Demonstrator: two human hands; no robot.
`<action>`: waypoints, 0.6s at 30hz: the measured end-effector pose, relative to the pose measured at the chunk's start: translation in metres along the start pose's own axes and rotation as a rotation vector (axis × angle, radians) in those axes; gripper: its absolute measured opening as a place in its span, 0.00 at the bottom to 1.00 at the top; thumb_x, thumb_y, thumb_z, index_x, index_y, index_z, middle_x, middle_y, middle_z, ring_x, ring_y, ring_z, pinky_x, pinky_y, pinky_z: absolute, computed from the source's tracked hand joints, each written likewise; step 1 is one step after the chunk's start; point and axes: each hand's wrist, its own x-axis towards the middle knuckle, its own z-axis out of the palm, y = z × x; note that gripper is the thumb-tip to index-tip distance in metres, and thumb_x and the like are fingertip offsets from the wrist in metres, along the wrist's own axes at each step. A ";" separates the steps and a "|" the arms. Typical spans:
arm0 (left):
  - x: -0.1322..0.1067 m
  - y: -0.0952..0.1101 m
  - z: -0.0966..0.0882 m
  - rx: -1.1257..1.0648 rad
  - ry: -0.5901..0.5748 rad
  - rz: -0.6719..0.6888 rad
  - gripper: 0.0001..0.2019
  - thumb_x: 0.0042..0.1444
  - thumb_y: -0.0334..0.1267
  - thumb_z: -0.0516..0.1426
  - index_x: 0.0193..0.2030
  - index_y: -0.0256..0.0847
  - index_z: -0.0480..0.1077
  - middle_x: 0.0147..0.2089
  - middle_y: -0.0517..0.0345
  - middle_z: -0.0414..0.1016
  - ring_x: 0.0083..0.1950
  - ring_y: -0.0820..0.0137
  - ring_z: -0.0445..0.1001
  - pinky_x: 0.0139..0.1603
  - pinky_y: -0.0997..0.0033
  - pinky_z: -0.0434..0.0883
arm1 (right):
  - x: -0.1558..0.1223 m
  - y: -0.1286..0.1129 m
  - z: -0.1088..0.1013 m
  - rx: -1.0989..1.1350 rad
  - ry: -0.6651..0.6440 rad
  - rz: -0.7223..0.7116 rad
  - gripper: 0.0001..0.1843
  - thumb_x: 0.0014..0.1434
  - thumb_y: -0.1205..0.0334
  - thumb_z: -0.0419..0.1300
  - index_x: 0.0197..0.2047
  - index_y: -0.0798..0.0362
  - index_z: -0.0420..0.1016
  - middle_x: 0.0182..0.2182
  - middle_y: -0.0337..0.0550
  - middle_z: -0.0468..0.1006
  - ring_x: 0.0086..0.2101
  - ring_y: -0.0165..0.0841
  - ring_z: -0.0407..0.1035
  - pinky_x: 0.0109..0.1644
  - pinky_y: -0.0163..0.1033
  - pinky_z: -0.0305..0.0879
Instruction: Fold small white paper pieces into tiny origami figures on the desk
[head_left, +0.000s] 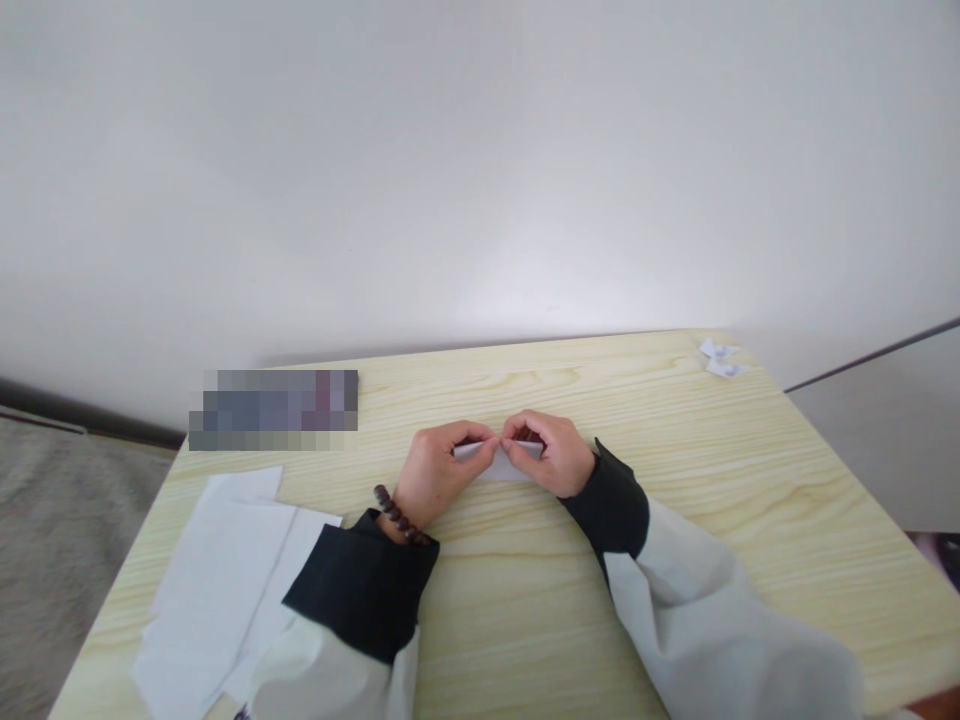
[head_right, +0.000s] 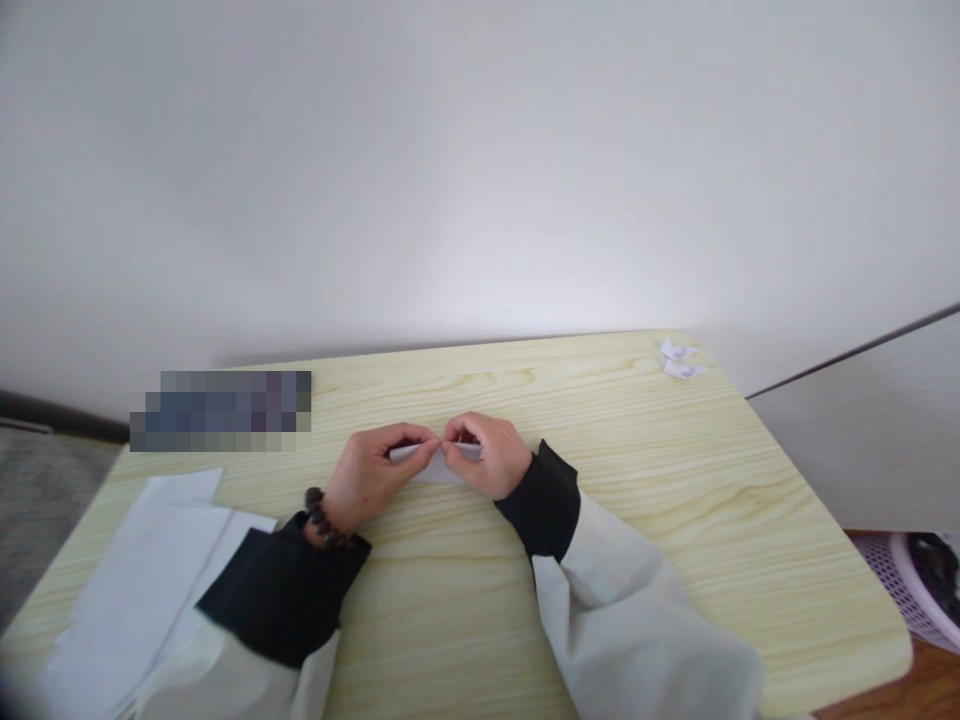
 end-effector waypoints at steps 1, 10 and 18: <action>0.000 0.000 0.000 0.002 -0.001 0.002 0.08 0.52 0.39 0.56 0.30 0.38 0.75 0.30 0.58 0.78 0.32 0.71 0.74 0.36 0.75 0.70 | 0.000 0.000 -0.001 -0.003 -0.008 -0.007 0.03 0.52 0.64 0.55 0.30 0.54 0.69 0.23 0.38 0.73 0.24 0.26 0.65 0.29 0.31 0.60; 0.000 -0.004 -0.005 -0.034 0.029 -0.080 0.10 0.50 0.42 0.58 0.30 0.37 0.76 0.29 0.59 0.77 0.31 0.71 0.73 0.31 0.77 0.68 | 0.002 0.002 -0.009 0.071 -0.069 0.055 0.05 0.52 0.63 0.55 0.28 0.55 0.68 0.20 0.34 0.67 0.18 0.22 0.54 0.21 0.28 0.53; 0.002 -0.006 -0.012 -0.091 0.078 -0.186 0.13 0.49 0.46 0.58 0.29 0.37 0.76 0.29 0.59 0.77 0.27 0.71 0.71 0.26 0.77 0.67 | 0.001 0.009 -0.010 0.218 -0.070 0.151 0.07 0.54 0.60 0.55 0.29 0.55 0.67 0.20 0.35 0.67 0.19 0.23 0.57 0.22 0.29 0.55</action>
